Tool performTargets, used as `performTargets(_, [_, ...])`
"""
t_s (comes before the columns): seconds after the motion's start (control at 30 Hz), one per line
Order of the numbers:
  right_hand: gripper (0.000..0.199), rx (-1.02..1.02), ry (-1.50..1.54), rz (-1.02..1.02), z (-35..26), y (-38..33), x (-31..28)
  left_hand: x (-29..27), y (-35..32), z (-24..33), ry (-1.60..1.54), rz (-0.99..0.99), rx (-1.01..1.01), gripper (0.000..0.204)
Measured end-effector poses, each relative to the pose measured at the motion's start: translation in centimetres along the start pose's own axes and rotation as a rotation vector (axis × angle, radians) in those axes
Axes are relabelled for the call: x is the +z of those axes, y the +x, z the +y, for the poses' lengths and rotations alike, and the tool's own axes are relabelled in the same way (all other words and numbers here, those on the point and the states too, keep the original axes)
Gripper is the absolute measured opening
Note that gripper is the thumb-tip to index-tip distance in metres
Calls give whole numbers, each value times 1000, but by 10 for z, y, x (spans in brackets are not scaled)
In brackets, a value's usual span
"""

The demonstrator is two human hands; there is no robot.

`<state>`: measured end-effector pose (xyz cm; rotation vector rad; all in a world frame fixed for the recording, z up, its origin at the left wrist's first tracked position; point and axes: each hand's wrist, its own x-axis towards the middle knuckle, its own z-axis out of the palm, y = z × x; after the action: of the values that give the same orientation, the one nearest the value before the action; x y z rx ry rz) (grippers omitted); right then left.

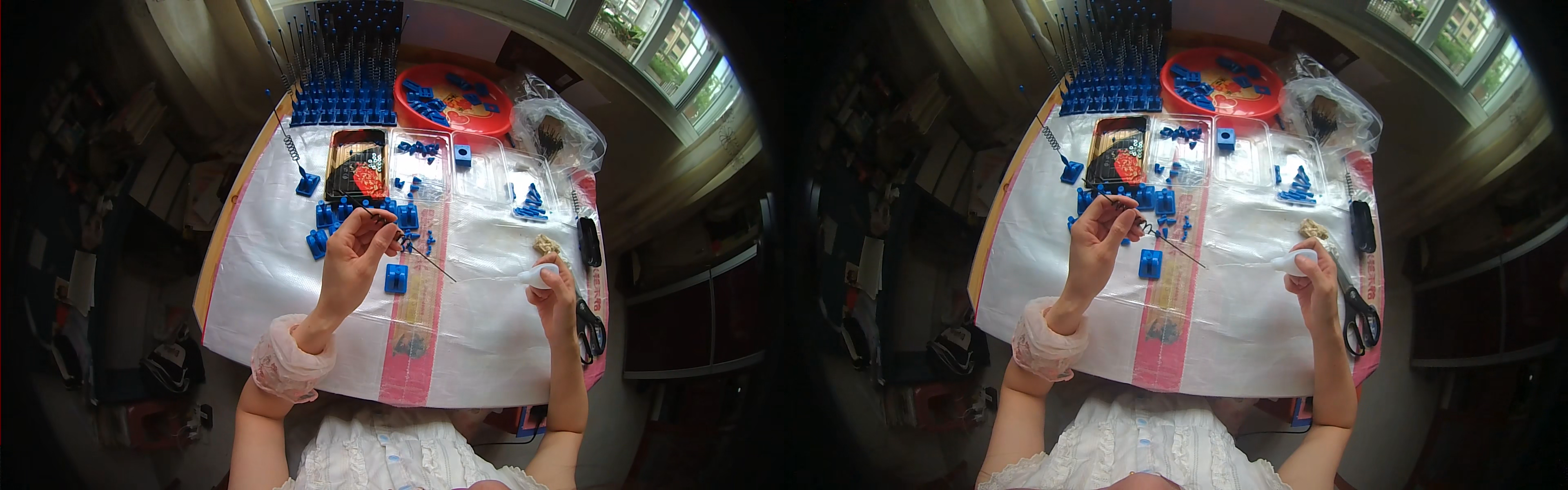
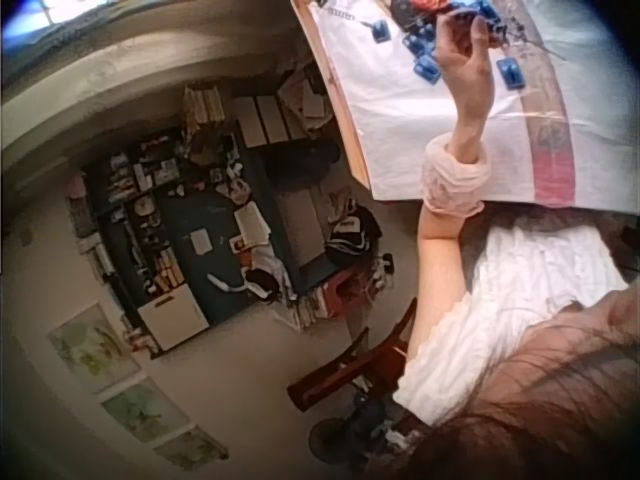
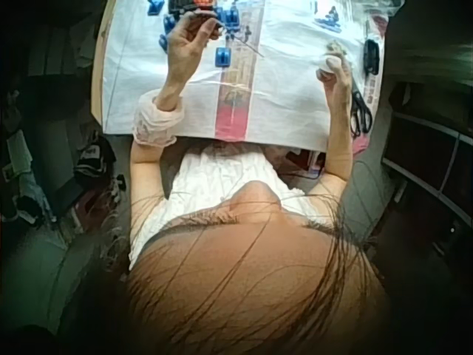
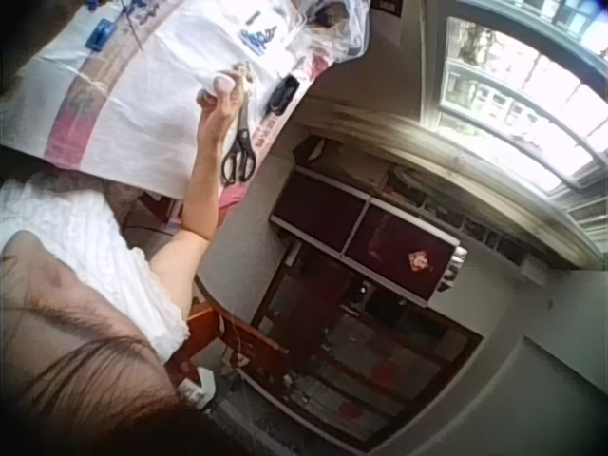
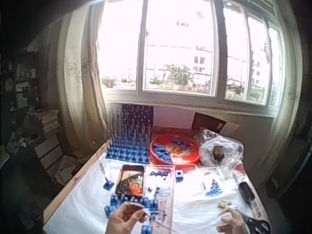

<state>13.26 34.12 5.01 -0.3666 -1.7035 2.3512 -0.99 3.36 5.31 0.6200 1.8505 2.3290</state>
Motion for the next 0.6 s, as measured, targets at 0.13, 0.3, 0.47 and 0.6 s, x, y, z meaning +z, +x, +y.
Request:
performTargets(0.13, [16, 4, -5, 3, 2, 1, 0, 0, -1, 0, -4, -2, -2, 17])
performTargets(0.3, [15, 1, 2, 5, 1, 0, -1, 0, -1, 1, 1, -3, -1, 17])
performTargets(0.47, [15, 1, 0, 3, 1, 1, 0, 0, -1, 1, 0, 0, -1, 18])
performTargets(0.6, [15, 5, 0, 1, 1, 1, -1, 0, -1, 2, 8, 4, -2, 18])
